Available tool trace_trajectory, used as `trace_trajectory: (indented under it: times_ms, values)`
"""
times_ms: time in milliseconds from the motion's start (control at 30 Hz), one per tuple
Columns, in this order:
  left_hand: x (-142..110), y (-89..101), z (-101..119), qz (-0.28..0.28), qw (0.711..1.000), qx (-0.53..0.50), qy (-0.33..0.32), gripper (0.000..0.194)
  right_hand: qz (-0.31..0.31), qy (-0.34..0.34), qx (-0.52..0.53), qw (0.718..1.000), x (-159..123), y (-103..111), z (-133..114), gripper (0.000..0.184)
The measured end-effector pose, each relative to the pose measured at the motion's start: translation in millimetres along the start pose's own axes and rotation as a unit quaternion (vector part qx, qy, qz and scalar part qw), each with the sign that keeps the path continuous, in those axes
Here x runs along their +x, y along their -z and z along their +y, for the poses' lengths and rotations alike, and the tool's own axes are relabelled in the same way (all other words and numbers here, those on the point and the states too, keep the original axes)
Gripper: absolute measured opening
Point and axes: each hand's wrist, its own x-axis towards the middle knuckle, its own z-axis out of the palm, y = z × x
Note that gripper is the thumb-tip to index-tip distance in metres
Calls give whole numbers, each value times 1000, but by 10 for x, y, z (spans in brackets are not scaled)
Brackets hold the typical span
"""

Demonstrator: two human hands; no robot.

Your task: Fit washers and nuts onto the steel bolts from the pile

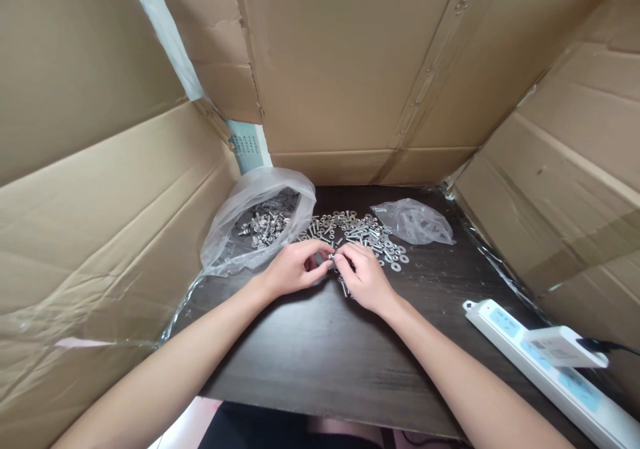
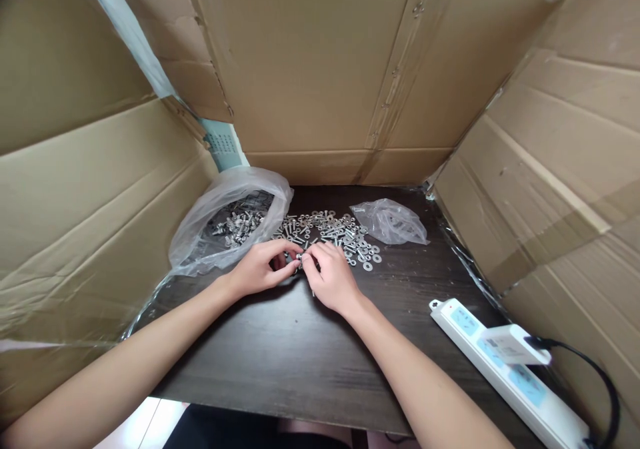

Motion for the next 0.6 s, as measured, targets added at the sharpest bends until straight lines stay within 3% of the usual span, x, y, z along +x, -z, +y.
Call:
trace_trajectory:
  times_ms: [300, 600]
  values:
    - [-3, -6, 17, 1, 1000, -2, 11, 18, -9, 5, 7, 1000, 1, 4, -21, 31]
    - [2, 3, 28, 3, 1000, 2, 13, 19, 15, 11, 23, 1000, -3, 30, -35, 11]
